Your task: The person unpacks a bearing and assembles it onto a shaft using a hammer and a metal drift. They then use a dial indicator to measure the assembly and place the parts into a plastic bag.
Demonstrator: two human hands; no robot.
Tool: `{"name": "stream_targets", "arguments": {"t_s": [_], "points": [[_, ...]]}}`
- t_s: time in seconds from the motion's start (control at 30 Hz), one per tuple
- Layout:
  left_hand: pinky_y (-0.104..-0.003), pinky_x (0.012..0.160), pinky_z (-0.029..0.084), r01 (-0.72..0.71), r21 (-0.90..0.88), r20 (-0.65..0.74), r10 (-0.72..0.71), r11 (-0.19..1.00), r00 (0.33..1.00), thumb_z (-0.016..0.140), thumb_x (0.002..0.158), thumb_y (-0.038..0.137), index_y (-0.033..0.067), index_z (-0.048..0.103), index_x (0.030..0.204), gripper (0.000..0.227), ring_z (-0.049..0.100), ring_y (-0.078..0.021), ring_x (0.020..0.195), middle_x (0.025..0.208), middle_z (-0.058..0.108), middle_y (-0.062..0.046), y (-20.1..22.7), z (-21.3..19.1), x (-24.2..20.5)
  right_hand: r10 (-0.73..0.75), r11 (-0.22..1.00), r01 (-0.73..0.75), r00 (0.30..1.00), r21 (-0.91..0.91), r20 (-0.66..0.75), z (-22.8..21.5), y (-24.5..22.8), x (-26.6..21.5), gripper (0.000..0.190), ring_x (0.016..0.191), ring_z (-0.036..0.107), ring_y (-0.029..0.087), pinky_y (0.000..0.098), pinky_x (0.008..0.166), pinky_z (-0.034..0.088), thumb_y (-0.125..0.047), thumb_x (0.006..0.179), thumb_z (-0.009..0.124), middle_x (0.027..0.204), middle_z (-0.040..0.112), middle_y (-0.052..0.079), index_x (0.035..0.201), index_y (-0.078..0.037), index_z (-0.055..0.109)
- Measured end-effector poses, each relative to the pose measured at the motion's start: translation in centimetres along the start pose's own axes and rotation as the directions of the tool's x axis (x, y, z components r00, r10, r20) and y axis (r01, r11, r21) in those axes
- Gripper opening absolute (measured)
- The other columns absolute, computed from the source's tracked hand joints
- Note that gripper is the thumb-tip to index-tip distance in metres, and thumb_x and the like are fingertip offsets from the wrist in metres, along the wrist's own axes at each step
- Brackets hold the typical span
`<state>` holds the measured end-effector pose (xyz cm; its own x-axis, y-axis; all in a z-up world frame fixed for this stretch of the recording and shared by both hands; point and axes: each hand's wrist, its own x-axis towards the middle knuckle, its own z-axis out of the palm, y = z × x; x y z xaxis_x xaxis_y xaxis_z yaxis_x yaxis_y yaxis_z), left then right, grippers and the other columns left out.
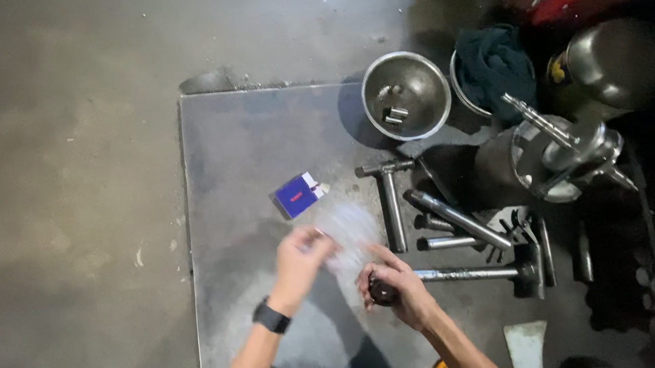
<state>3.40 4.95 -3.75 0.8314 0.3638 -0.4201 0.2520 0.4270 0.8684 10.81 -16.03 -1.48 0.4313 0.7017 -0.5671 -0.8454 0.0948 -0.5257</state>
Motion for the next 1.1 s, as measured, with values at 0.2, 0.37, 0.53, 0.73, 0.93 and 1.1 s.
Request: {"name": "stream_targets", "arguments": {"t_s": [0.2,0.37,0.53,0.73,0.93,1.1], "points": [[-0.041,0.091,0.055,-0.306,0.573,0.207,0.228,0.76,0.952,0.079,0.086,0.03,0.0052,0.07,0.118,0.041,0.068,-0.0277,0.105,0.114,0.074,-0.017,-2.7,-0.8,5.7,-0.07,0.997,0.049,0.88,-0.058,-0.469,-2.5,-0.9,3.8,0.023,0.071,0.068,0.017,0.0337,0.063,0.057,-0.021,0.089,0.067,0.085,0.072,0.007,0.099,-0.001,0.069],[-0.06,0.1,0.042,-0.294,0.956,0.266,0.457,-0.01,0.849,0.081,0.072,0.039,0.0116,0.05,0.142,0.082,0.052,-0.0399,0.126,0.137,0.054,-0.024,-0.9,-2.3,12.4,-0.172,0.963,0.014,0.796,-0.267,-0.58,-8.5,0.0,4.3,0.025,0.068,0.065,0.019,0.0322,0.061,0.054,-0.02,0.089,0.072,0.082,0.071,0.009,0.1,0.002,0.071],[-0.053,0.101,0.045,-0.274,0.956,0.292,0.28,-0.103,0.915,0.074,0.086,0.019,0.0185,0.037,0.156,0.08,0.053,-0.0369,0.119,0.133,0.051,-0.02,-0.4,-1.3,11.1,-0.326,0.903,0.126,0.823,-0.41,-0.465,-9.3,1.2,3.8,0.029,0.065,0.069,0.019,0.0309,0.059,0.056,-0.017,0.086,0.071,0.082,0.075,0.013,0.1,0.009,0.074],[-0.045,0.102,0.047,-0.563,0.81,0.46,0.417,0.165,0.784,0.08,0.072,0.012,0.012,0.052,0.134,0.068,0.053,-0.0415,0.124,0.135,0.051,-0.023,3.7,1.4,3.6,-0.559,0.796,0.289,0.688,-0.531,-0.463,-1.7,-3.5,1.9,0.03,0.071,0.068,0.012,0.026,0.061,0.056,-0.007,0.079,0.077,0.088,0.072,0.007,0.107,-0.007,0.067],[-0.046,0.106,0.046,-0.676,0.722,0.536,0.497,0.15,0.683,0.084,0.066,0.01,0.0027,0.05,0.128,0.07,0.051,-0.0424,0.128,0.144,0.048,-0.024,4.4,4.7,-0.4,-0.879,0.204,0.622,0.456,-0.756,0.138,3.0,-5.2,0.4,0.012,0.093,0.066,0.019,0.031,0.081,0.052,-0.004,0.089,0.073,0.104,0.07,0.008,0.099,0.0,0.068],[-0.048,0.108,0.044,-0.679,0.725,0.497,0.599,0.11,0.628,0.082,0.063,0.009,-0.0009,0.05,0.133,0.077,0.05,-0.0448,0.129,0.146,0.047,-0.026,8.6,6.4,-2.7,-0.438,0.347,0.27,0.893,-0.898,0.099,4.1,-6.0,-3.0,0.026,0.07,0.058,0.019,0.0327,0.064,0.05,-0.023,0.092,0.076,0.078,0.064,0.011,0.101,0.0,0.068]]}}
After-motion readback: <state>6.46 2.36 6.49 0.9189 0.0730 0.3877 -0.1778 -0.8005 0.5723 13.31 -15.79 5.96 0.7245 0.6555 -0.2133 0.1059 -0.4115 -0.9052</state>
